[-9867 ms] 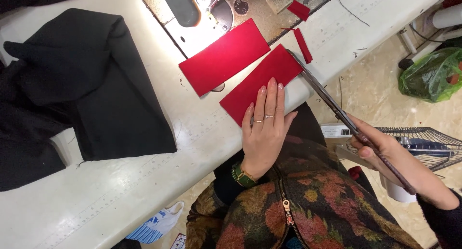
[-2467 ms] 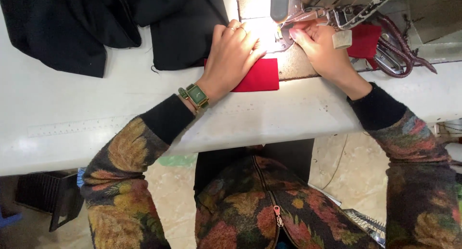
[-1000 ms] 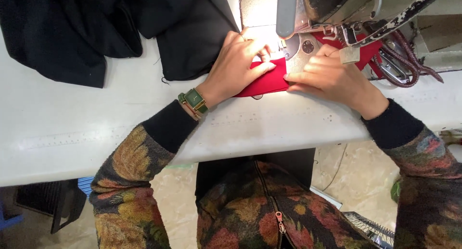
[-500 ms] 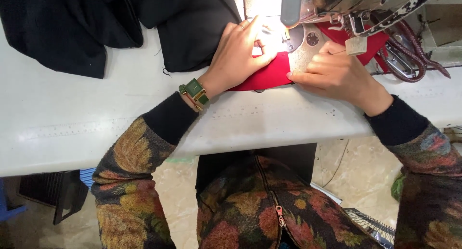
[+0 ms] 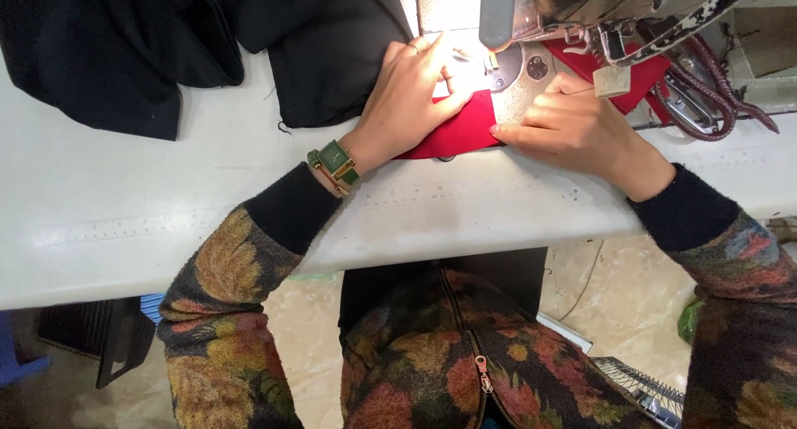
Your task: Measuring and cutting red fabric strips and sewing them onto black fabric components.
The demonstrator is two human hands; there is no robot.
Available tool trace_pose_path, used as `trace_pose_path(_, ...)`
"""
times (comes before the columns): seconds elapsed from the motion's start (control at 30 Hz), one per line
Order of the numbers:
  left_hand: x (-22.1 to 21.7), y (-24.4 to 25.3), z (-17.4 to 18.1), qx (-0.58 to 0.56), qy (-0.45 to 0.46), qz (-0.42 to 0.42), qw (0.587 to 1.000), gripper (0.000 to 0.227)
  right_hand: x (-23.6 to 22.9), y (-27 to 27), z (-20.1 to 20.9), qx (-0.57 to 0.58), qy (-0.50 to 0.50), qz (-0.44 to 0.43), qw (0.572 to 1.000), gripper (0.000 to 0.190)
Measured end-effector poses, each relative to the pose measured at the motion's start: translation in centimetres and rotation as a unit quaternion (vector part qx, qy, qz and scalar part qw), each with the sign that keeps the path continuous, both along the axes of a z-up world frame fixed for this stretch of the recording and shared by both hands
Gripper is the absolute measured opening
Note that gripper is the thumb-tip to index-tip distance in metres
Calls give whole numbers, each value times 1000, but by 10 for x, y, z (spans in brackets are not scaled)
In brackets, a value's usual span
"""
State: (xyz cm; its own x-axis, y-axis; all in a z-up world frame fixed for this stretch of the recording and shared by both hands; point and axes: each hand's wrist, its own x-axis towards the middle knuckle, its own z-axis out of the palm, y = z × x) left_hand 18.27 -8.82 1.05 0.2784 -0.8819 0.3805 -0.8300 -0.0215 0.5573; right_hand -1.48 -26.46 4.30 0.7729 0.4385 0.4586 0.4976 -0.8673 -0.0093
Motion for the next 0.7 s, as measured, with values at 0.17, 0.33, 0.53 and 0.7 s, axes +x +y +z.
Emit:
trace_pose_path(0.17, 0, 1, 5, 10, 21, -10, 1000, 24, -1, -2, -4, -15, 3, -13, 1000, 7)
trace_pose_path(0.33, 0, 1, 2, 13, -1, -2, 1000, 24, -3, 0, -1, -30, 16, -29, 999, 3)
trace_pose_path(0.53, -2, 1, 1, 10, -22, 12, 1000, 18, 0, 1, 0, -47, 30, -35, 998, 4)
trace_pose_path(0.7, -10, 7, 8, -18, -132, 12, 991, 26, 0, 3, 3, -43, 45, -51, 997, 3)
